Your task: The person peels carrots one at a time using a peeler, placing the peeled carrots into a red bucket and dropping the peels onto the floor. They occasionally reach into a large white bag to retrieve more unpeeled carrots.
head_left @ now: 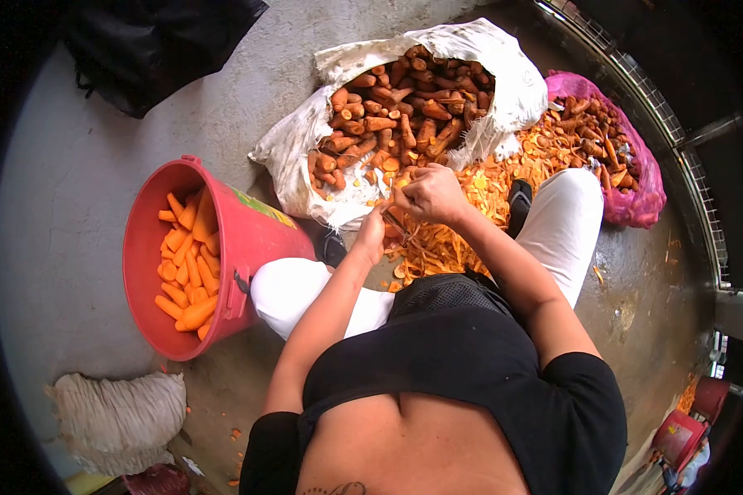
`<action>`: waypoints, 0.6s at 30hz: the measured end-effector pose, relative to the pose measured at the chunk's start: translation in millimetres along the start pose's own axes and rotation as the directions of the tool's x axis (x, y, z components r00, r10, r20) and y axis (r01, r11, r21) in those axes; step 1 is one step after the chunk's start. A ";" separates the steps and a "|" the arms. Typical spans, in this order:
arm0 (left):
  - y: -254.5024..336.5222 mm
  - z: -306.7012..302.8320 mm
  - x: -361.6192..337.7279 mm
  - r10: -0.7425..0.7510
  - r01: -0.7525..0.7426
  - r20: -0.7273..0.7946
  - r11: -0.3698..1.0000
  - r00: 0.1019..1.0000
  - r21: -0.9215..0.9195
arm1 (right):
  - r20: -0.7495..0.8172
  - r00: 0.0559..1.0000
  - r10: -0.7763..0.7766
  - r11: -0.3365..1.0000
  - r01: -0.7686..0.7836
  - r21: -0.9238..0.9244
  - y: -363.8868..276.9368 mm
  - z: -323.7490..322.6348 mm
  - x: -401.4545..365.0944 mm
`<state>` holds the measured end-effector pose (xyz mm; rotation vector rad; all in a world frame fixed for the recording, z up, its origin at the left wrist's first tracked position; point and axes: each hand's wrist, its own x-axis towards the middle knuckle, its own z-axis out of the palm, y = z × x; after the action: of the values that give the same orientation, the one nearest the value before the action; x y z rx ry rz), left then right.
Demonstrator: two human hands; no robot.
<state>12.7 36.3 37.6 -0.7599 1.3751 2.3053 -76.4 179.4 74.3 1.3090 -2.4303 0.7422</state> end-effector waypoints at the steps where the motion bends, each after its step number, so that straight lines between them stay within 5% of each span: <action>1: -1.4 -1.5 -0.2 0.021 -0.021 0.029 0.999 0.999 0.032 | -0.010 1.000 0.006 1.000 -0.006 0.000 4.1 2.8 0.0; 2: -2.8 -2.6 -0.5 0.040 -0.044 0.059 0.997 0.997 0.064 | -0.021 1.000 0.012 1.000 -0.012 -0.001 9.1 4.9 1.1; 5: -8.8 -5.2 -1.5 -0.037 0.015 0.157 0.990 0.987 0.142 | 0.209 0.913 0.350 0.925 -0.301 -0.233 42.9 2.2 9.6; 10: -2.7 -1.5 -15.7 -0.039 0.042 0.215 0.999 0.976 -0.009 | -0.078 0.917 0.391 0.796 -0.379 -0.472 122.8 -8.7 -18.3; 13: -5.3 -7.9 -2.8 -0.041 0.059 0.177 0.994 0.983 -0.095 | 0.243 0.715 0.656 0.754 -0.603 -0.260 83.5 -6.3 -5.3; 15: -8.5 -11.0 7.9 -0.045 0.052 0.064 0.992 0.997 -0.111 | 0.157 0.932 0.328 0.938 -0.301 -0.174 57.2 10.7 -11.5; 18: -2.3 -6.2 6.8 -0.088 0.083 -0.039 0.990 0.995 -0.118 | 0.024 0.983 0.183 0.981 -0.184 0.060 12.3 13.4 -11.7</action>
<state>10.1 32.1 29.4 -0.8923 1.2101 2.3306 -80.3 185.6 54.0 1.1271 -2.5880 0.8624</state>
